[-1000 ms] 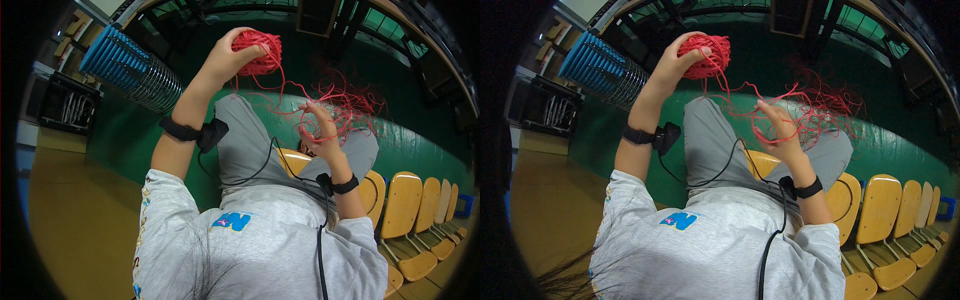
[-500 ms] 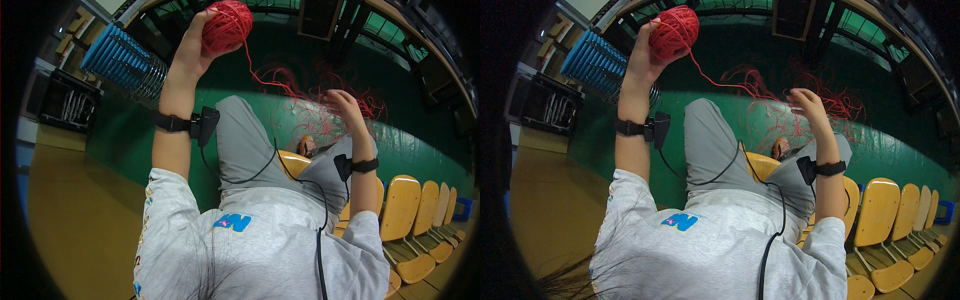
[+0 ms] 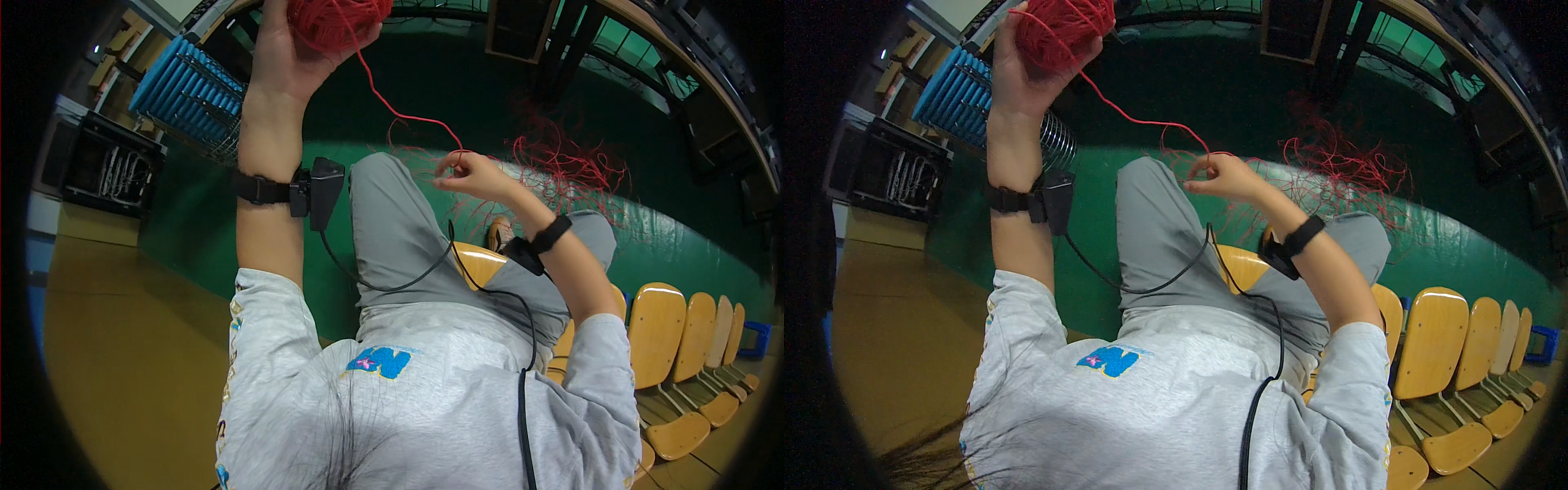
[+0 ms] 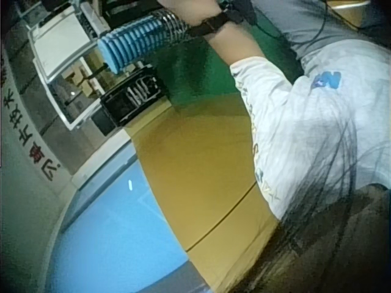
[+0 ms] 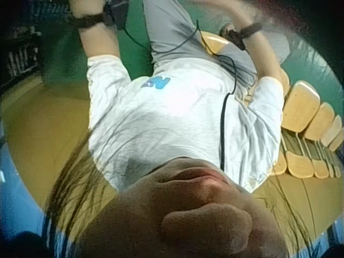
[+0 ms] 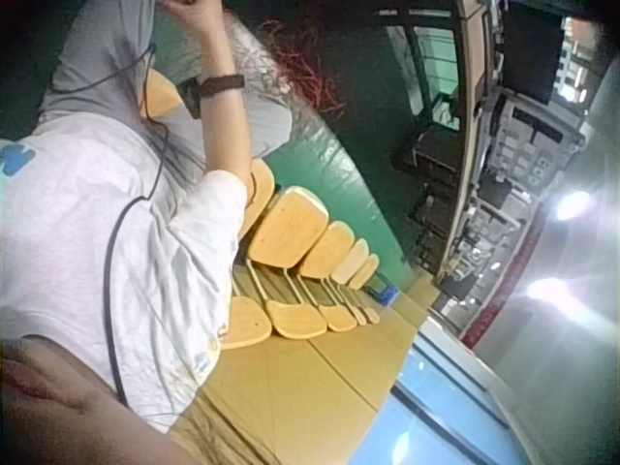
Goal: The person winds a length of red wire onto a round bundle held in their hand.
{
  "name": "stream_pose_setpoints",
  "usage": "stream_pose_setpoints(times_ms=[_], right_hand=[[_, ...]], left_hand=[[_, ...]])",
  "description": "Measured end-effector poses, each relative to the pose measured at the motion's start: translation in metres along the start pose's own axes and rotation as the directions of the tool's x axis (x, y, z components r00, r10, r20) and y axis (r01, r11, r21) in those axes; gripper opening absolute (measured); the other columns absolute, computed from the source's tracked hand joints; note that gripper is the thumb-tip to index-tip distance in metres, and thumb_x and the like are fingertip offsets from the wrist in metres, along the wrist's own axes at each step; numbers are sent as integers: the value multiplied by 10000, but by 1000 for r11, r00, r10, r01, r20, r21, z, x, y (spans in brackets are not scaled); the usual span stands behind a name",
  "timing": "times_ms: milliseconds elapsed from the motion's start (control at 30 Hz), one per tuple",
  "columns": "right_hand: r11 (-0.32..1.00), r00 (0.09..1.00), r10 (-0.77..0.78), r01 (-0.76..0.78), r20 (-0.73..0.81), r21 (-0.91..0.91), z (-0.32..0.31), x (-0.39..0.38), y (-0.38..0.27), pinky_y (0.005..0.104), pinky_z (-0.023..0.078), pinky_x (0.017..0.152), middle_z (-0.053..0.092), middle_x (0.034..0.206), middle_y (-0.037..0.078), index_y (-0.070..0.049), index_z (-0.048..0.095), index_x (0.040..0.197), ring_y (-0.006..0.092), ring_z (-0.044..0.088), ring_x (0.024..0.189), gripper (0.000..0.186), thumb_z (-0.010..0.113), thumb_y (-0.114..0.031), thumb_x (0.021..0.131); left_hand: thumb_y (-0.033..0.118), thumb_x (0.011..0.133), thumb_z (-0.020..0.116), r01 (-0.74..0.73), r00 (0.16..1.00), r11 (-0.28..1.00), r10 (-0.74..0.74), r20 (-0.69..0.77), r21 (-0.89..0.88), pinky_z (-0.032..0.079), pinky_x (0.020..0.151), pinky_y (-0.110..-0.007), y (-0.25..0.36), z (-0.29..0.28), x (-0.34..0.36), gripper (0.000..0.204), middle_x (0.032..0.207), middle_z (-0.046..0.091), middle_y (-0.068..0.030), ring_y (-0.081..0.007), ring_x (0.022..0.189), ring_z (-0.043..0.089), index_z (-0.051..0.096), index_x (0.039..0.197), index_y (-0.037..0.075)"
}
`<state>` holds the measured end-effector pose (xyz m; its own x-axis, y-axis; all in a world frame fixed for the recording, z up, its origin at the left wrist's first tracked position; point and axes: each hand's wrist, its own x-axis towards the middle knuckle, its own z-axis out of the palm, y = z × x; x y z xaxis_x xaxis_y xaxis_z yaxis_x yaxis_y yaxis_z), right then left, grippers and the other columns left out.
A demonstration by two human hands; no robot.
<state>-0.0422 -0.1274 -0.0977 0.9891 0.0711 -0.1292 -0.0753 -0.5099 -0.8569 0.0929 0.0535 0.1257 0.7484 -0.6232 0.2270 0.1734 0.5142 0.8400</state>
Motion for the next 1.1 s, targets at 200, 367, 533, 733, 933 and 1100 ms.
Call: stream_pose_setpoints(times_ms=[200, 367, 533, 733, 933, 1100], right_hand=[[987, 860, 138, -162, -491, -5, -36, 17, 102, 370, 482, 662, 647, 786, 118, -85, 659, 935, 263, 627, 742, 338, 577, -388, 809], [733, 638, 457, -664, -620, -144, -112, -27, 126, 403, 480, 793, 654, 935, 148, -114, 654, 1004, 315, 615, 920, 367, 526, -402, 815], [861, 663, 432, -506, -611, 60, -185, -58, 176, 308, 442, 459, 600, 622, 62, -37, 630, 813, 184, 551, 475, 275, 516, -284, 853], [981, 434, 128, 74, -892, 177, -285, -64, 57, 291, 476, 544, 612, 614, 63, 0, 637, 765, 172, 607, 576, 463, 458, -397, 925], [957, 179, -155, -216, -972, -192, -301, -95, 45, 386, 498, 695, 660, 890, 154, -26, 656, 880, 272, 641, 779, 488, 435, -460, 904], [494, 306, 230, -854, -924, -160, -249, -106, 89, 442, 477, 797, 641, 991, 159, -146, 663, 967, 355, 599, 949, 410, 437, -472, 867]], left_hand=[[467, 788, 586, 113, 963, 963, -46, 267, -244, 499, 811, -495, 33, -52, 18, 651, 1283, 405, -180, -410, 1109, 446, 359, 1301, 136], [312, 811, 521, -42, 971, 938, 119, 206, -343, 467, 846, -618, 94, -121, -1, 723, 1386, 188, -256, -562, 1183, 293, 119, 1398, 184], [245, 786, 562, -188, 982, 954, 189, -19, -233, 465, 858, -612, 106, -133, -13, 756, 1379, 203, -255, -546, 1192, 302, 120, 1395, 172], [277, 810, 537, -38, 997, 902, 65, 48, -430, 472, 856, -593, 86, -139, -24, 708, 1376, 222, -253, -551, 1197, 295, 150, 1386, 139], [266, 807, 545, -27, 998, 870, 53, 39, -492, 486, 845, -582, 76, -138, -31, 699, 1372, 242, -238, -548, 1193, 302, 169, 1384, 152], [244, 759, 598, -195, 976, 943, 160, -148, -269, 450, 867, -582, 80, -139, -32, 800, 1384, 218, -244, -509, 1224, 282, 134, 1400, 132]])
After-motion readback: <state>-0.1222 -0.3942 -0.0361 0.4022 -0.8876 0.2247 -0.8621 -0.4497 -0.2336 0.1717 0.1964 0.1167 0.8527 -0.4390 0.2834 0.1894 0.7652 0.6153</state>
